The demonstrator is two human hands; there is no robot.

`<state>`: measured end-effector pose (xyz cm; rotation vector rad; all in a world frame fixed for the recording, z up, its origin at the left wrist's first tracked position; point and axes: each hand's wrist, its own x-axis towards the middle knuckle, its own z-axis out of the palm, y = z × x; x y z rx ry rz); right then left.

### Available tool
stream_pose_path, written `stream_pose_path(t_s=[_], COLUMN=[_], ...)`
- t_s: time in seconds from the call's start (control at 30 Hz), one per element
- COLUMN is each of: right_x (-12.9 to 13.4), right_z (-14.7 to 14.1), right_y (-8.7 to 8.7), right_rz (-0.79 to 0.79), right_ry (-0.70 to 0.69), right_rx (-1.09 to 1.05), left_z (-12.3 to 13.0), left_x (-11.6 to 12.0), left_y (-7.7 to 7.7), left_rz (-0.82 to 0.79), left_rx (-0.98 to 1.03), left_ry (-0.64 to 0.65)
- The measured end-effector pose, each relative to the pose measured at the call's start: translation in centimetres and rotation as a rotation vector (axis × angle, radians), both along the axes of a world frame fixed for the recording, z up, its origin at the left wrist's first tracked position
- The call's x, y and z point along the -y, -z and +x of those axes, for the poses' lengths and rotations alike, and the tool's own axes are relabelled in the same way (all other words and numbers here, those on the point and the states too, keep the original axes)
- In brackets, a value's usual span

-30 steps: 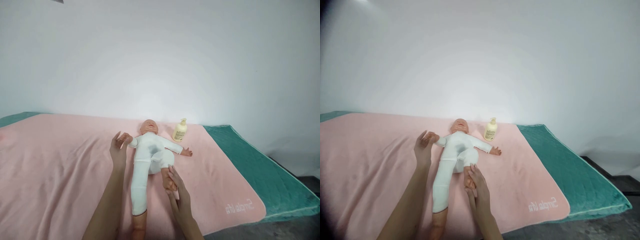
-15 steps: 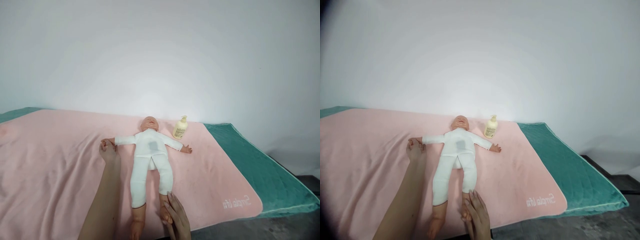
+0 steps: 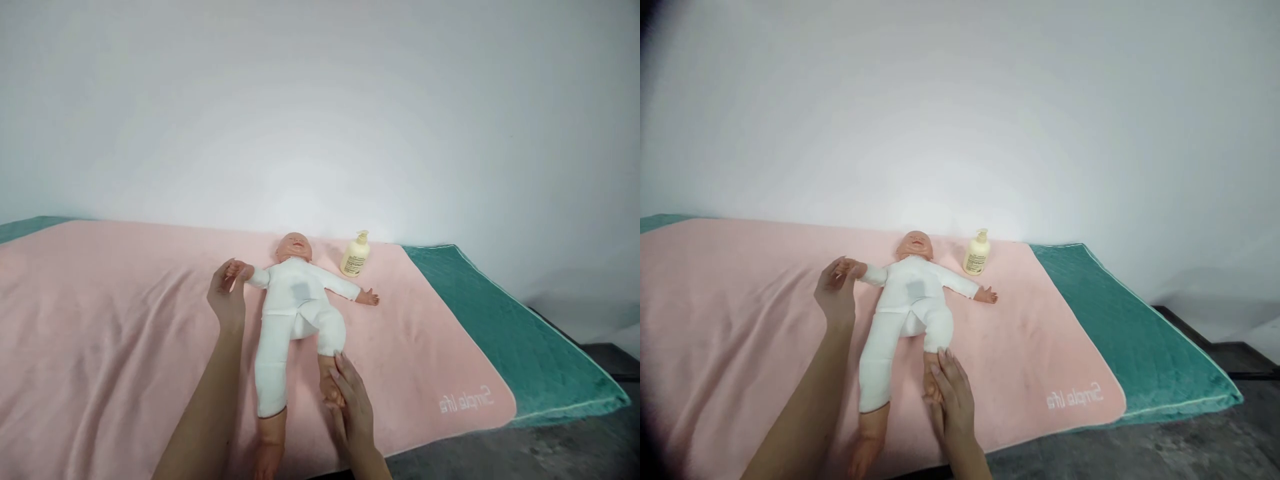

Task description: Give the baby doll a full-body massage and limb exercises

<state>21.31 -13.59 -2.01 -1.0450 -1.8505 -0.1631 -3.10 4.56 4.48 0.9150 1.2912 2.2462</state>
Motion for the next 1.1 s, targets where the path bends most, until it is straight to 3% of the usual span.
stream_pose_path(t_s=[0.17,0.3,0.43,0.57,0.7,0.8,0.9,1.1], right_x=[-3.5,-5.6,-7.0,-7.3,-6.6,-5.3,-3.3,1.1], right_z=[-1.1,-2.2,-2.8,-3.0,-2.8,-2.6,-2.3,-0.9], right_y=[-4.7,-7.8,-9.7,-10.6,-10.5,-9.6,-8.0,-4.1], right_rz=[-0.053,-0.144,-0.283,-0.356,-0.307,-0.231,-0.176,-0.152], right_ry=[-0.040,-0.051,-0.010,-0.004,-0.033,-0.071,-0.091,-0.098], right_rx=[-0.010,-0.109,-0.159,-0.142,-0.103,-0.073,-0.037,0.063], left_z=[1.4,1.8,1.9,1.7,1.5,1.2,0.8,-1.4], left_x=[1.4,1.6,1.0,0.7,0.9,1.3,1.2,-0.5], left_y=[-0.6,-0.1,0.5,0.6,0.2,-0.2,-0.5,0.9], left_rz=[-0.080,0.076,0.279,0.310,0.269,0.058,-0.088,-0.074], left_rx=[-0.263,-0.675,-1.001,-1.078,-0.928,-0.594,-0.230,0.224], left_ry=[0.062,0.088,0.080,0.115,0.105,0.073,0.021,-0.092])
